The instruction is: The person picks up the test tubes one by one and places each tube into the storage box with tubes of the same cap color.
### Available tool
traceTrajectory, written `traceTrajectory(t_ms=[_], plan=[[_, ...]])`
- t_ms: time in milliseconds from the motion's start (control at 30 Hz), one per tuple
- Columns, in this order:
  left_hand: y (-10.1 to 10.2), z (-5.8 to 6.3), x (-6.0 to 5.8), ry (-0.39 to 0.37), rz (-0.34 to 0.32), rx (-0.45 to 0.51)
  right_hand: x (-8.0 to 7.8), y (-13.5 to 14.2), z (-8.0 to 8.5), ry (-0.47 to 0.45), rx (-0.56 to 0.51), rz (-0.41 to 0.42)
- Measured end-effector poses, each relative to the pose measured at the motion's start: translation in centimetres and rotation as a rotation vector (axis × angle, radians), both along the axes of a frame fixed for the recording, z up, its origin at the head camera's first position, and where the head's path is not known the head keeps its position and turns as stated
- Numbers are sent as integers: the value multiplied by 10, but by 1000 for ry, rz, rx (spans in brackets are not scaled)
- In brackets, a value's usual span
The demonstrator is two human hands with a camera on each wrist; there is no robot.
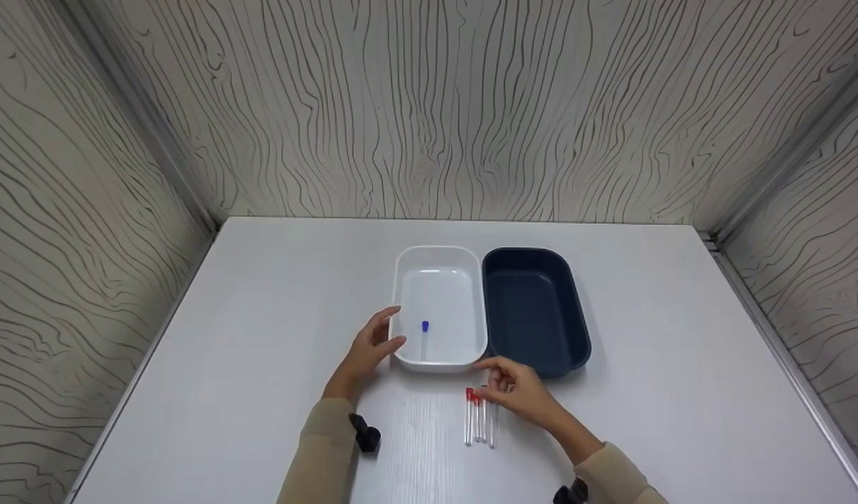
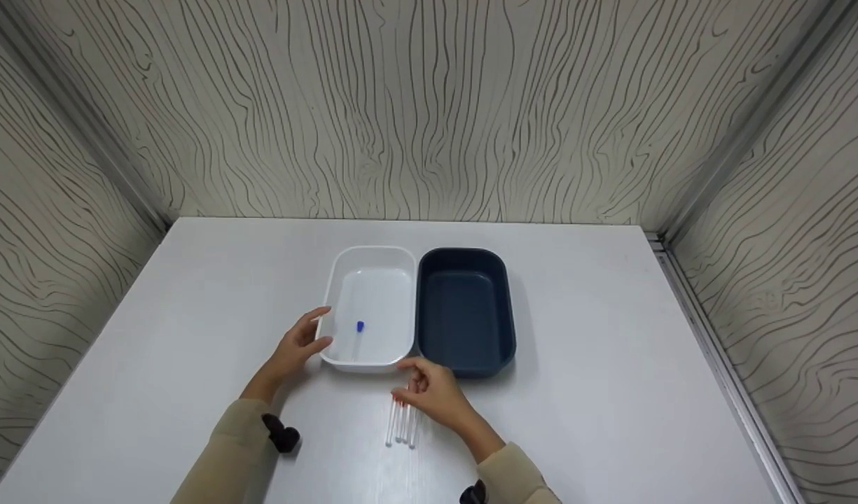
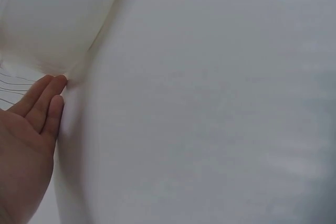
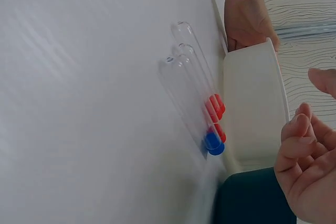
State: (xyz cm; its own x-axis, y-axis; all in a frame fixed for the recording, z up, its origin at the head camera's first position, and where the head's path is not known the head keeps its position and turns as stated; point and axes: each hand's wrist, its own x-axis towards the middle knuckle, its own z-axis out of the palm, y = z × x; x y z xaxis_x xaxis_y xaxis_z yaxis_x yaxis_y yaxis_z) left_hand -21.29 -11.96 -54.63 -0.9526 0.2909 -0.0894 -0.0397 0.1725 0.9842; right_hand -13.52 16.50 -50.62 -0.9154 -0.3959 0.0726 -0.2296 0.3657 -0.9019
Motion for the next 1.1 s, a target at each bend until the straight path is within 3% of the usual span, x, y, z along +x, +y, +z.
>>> traceTrajectory(t_ms=[233,633,833,1100], plan=[[2,3,0,-12,18,-16,1,13,-29,-41,-1,-8],[0,0,1,18,-2,-4,7,27,-46,-166,51,-7],[0,-2,0,30,2,-14,12,31,-53,-143,90,25],[-1,-29,-10,27,26,-18,16,31,-55,-110,121,63]])
